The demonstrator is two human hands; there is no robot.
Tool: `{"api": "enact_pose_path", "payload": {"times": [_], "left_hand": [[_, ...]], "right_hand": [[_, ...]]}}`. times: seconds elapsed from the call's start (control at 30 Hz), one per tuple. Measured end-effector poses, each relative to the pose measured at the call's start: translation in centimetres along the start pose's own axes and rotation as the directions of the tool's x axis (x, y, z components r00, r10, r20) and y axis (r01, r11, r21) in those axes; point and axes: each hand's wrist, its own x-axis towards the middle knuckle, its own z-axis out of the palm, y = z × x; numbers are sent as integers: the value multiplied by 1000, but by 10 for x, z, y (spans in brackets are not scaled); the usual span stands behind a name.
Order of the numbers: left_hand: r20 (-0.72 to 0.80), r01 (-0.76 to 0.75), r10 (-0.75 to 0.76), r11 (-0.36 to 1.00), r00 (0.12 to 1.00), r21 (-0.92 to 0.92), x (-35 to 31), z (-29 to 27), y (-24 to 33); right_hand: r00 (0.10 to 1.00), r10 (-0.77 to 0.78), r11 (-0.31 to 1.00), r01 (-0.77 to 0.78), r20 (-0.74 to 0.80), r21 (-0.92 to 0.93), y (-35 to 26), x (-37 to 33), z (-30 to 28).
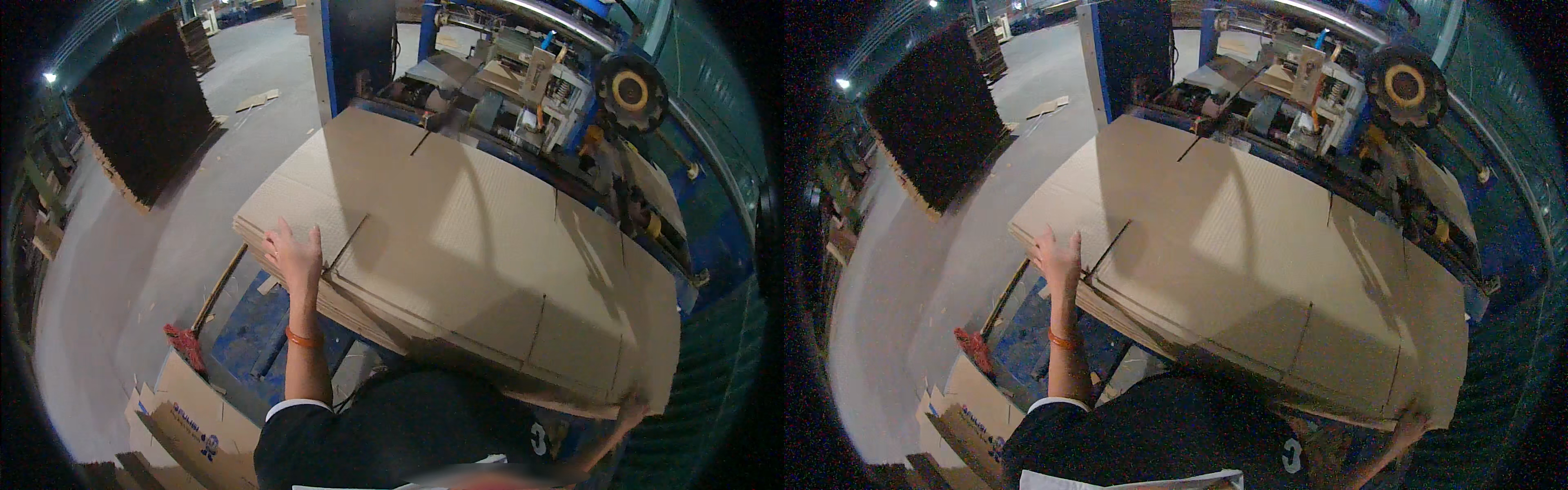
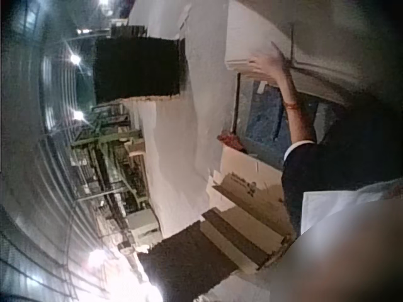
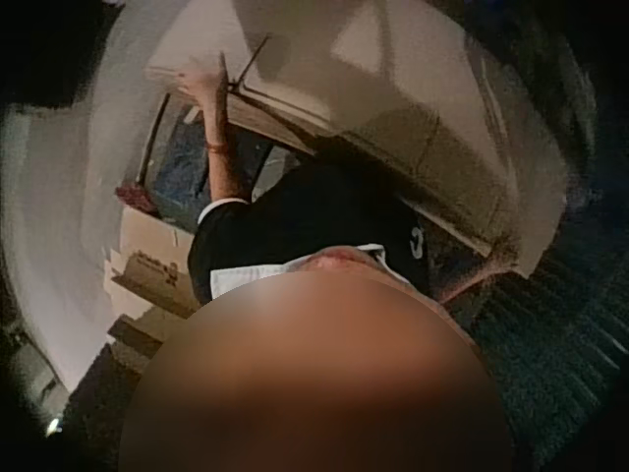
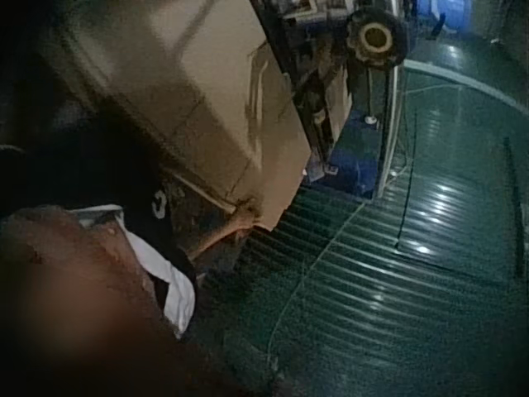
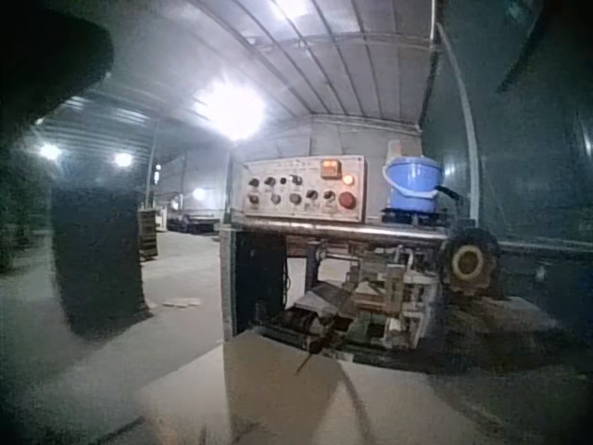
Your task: The person repeatedly picks up flat cardboard sheets from a stack and places them onto a machine feed table. The person aligns each sheet by hand before setting it down, continuing the cycle throughout the clip.
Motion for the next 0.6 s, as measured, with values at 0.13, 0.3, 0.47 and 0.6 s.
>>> {"api": "enact_pose_path", "payload": {"times": [0.13, 0.3, 0.47, 0.6], "left_hand": [[-40, 98, -152, 792, 988, -603, 17, -17, -8], [12, 47, -227, 148, 974, -988, 33, -44, 1], [265, 292, -217, 106, 940, -951, 71, -31, 6], [374, 360, 18, 230, 927, -904, 91, -19, -13]], "right_hand": [[922, 378, 754, -258, -78, 605, 4, 7, 18], [632, 671, -275, -274, 389, 921, -25, 23, -7], [699, 592, -460, -117, 402, 880, -28, 43, -81], [862, 502, -306, 247, -65, 919, -43, 26, -153]]}}
